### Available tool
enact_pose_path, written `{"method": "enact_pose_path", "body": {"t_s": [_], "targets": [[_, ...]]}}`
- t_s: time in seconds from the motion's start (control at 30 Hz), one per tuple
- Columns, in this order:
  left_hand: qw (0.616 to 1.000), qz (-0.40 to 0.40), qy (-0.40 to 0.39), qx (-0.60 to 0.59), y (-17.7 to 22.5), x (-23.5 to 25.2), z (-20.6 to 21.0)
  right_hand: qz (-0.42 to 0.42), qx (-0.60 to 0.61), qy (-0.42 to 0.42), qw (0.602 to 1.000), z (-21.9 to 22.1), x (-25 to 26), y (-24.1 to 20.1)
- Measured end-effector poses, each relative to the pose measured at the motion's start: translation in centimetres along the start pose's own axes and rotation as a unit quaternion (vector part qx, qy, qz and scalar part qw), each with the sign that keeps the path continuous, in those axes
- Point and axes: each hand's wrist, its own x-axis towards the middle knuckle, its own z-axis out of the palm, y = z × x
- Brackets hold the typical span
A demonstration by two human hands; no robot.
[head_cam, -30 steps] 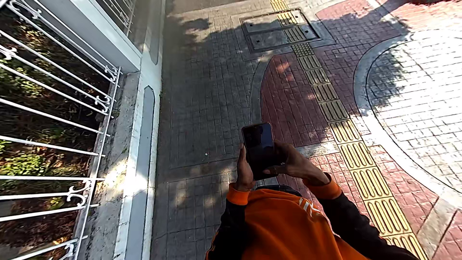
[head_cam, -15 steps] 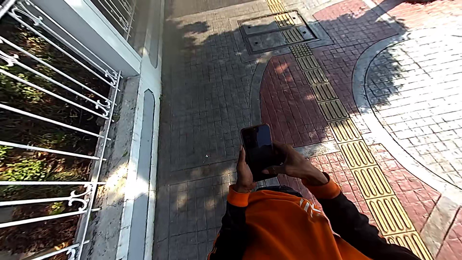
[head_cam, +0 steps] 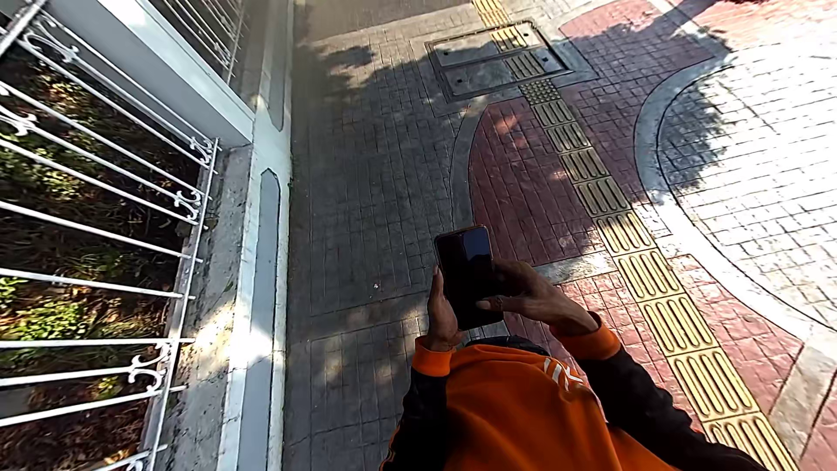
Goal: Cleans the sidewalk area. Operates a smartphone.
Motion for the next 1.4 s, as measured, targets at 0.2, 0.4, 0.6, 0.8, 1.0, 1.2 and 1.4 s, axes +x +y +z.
{"method": "enact_pose_path", "body": {"t_s": [0.2,0.4,0.6,0.8,1.0,1.2,1.4], "targets": [[1.000,0.003,0.008,0.007,-0.1,-0.2,0.3,0.015,-0.007,0.009,1.000,0.2,-0.6,0.2],[1.000,0.011,0.009,0.019,-0.3,-0.4,0.0,0.020,-0.018,0.012,1.000,0.2,-0.8,0.1],[1.000,0.011,0.016,0.021,-0.4,-0.5,0.1,0.018,-0.020,0.014,1.000,0.2,-0.8,0.2],[1.000,0.018,0.015,0.017,-0.5,-0.7,0.3,0.022,-0.009,0.038,0.999,0.5,-0.9,0.2],[0.999,0.028,0.011,0.036,-0.5,-0.6,0.5,0.019,0.001,0.045,0.999,0.4,-0.8,0.2],[0.999,0.024,0.025,0.037,-0.2,-0.4,1.1,0.008,-0.011,0.016,1.000,-0.1,-0.7,-0.2],[0.998,0.062,-0.004,0.027,1.1,0.8,1.7,-0.052,-0.026,0.006,0.998,-0.2,0.2,-1.0]]}}
